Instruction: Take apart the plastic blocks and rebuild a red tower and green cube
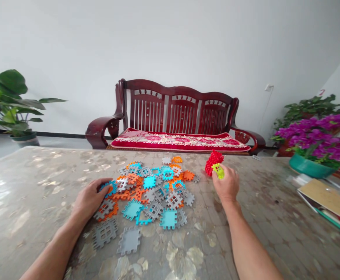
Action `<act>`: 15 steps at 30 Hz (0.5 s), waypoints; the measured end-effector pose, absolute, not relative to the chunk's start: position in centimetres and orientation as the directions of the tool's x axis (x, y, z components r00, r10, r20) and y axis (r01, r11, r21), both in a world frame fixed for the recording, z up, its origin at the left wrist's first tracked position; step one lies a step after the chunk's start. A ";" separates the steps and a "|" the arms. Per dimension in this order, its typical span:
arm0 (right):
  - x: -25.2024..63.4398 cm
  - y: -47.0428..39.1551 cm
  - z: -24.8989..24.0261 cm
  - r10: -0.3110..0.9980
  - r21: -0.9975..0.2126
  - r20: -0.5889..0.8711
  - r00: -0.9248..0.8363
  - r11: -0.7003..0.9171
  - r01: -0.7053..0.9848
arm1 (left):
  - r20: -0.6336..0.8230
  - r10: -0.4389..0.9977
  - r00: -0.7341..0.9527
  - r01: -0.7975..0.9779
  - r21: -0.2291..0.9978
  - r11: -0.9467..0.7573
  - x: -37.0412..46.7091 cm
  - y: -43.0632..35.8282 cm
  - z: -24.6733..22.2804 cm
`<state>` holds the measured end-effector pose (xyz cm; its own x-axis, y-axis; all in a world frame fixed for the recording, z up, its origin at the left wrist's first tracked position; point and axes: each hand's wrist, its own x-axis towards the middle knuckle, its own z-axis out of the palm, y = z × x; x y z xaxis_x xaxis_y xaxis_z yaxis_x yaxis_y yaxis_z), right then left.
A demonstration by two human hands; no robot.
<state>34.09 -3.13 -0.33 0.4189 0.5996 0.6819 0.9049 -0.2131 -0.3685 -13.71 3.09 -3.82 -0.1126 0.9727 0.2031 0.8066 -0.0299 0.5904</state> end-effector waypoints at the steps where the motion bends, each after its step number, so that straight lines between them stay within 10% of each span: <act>1: 35.0 -3.4 -0.3 0.589 -0.352 0.672 0.448 -0.278 0.894 | 0.206 0.972 -0.112 0.809 0.587 -0.031 -13.7 3.1 -3.7; 15: 36.8 -4.0 -1.2 0.630 -0.343 0.445 0.637 -0.537 0.771 | 0.216 0.969 -0.119 0.827 0.562 -0.024 -13.6 3.0 -3.6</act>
